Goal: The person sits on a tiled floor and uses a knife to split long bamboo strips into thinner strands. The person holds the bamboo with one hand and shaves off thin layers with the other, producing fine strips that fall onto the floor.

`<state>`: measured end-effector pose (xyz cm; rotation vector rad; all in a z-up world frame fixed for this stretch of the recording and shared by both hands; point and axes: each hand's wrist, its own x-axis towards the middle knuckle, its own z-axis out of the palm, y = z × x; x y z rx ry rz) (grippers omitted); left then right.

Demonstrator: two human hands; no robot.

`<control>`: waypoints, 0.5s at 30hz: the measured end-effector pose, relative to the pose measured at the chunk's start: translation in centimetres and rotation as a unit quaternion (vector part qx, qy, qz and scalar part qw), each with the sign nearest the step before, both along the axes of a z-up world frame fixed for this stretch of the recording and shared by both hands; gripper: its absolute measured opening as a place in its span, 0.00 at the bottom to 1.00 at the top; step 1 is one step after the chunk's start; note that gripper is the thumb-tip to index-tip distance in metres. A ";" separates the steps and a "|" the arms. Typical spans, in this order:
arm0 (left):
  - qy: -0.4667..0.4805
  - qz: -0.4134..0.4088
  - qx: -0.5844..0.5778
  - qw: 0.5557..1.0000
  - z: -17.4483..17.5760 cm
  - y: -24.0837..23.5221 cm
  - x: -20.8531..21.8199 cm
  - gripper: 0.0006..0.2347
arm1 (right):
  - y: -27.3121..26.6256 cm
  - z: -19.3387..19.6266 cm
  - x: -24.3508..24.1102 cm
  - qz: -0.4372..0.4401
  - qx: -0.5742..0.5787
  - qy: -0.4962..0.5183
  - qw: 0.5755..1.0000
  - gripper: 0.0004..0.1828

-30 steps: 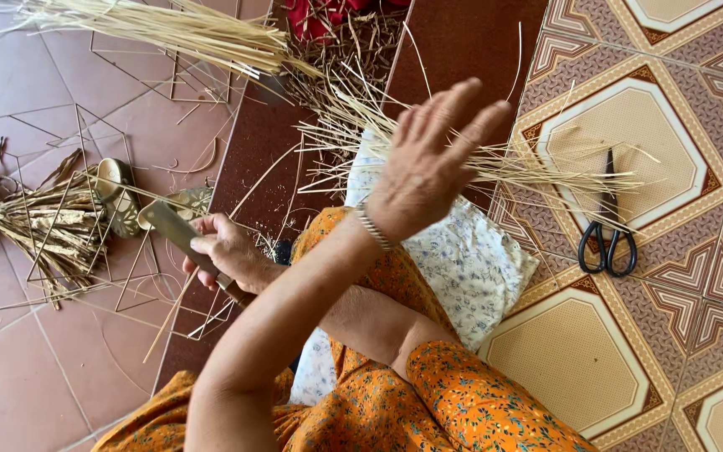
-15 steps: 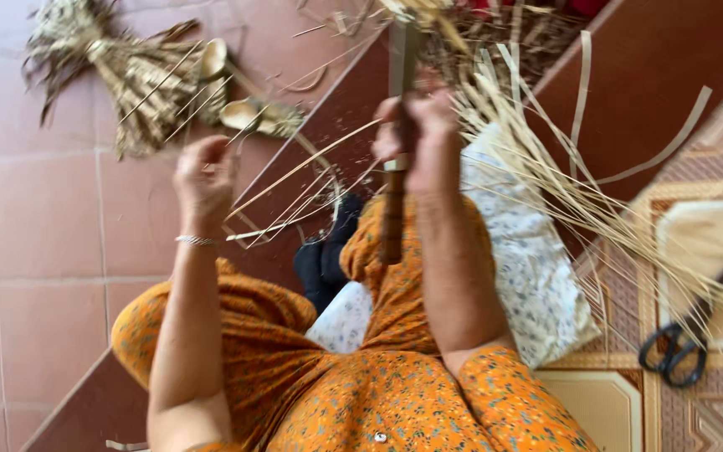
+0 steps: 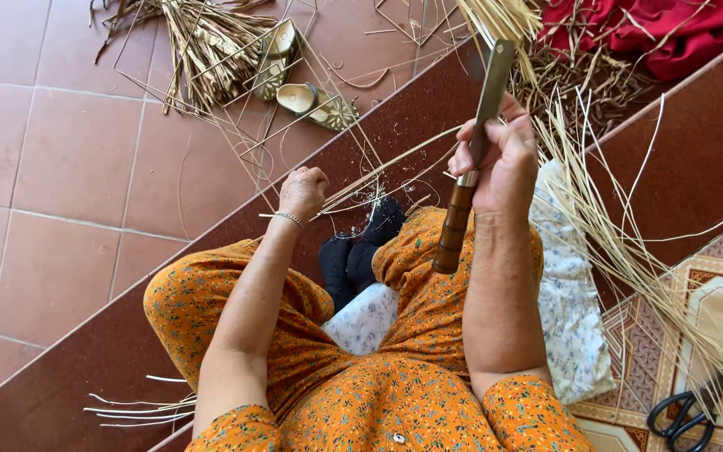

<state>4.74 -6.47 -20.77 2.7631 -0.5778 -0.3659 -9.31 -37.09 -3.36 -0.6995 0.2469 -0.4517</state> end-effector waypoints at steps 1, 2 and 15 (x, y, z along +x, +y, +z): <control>-0.013 -0.005 -0.026 1.000 0.3 -0.1 0.1 0.06 | 0.1 0.1 0.2 0.006 0.003 0.005 1.000 0.19; -0.023 -0.009 -0.051 0.998 0.7 0.1 -0.1 0.06 | 0.4 0.2 0.3 0.013 0.007 0.013 1.000 0.19; -0.048 -0.105 -0.042 0.992 -8.2 -0.4 -8.4 0.07 | 0.4 0.5 -0.1 -0.001 -0.006 0.021 1.000 0.16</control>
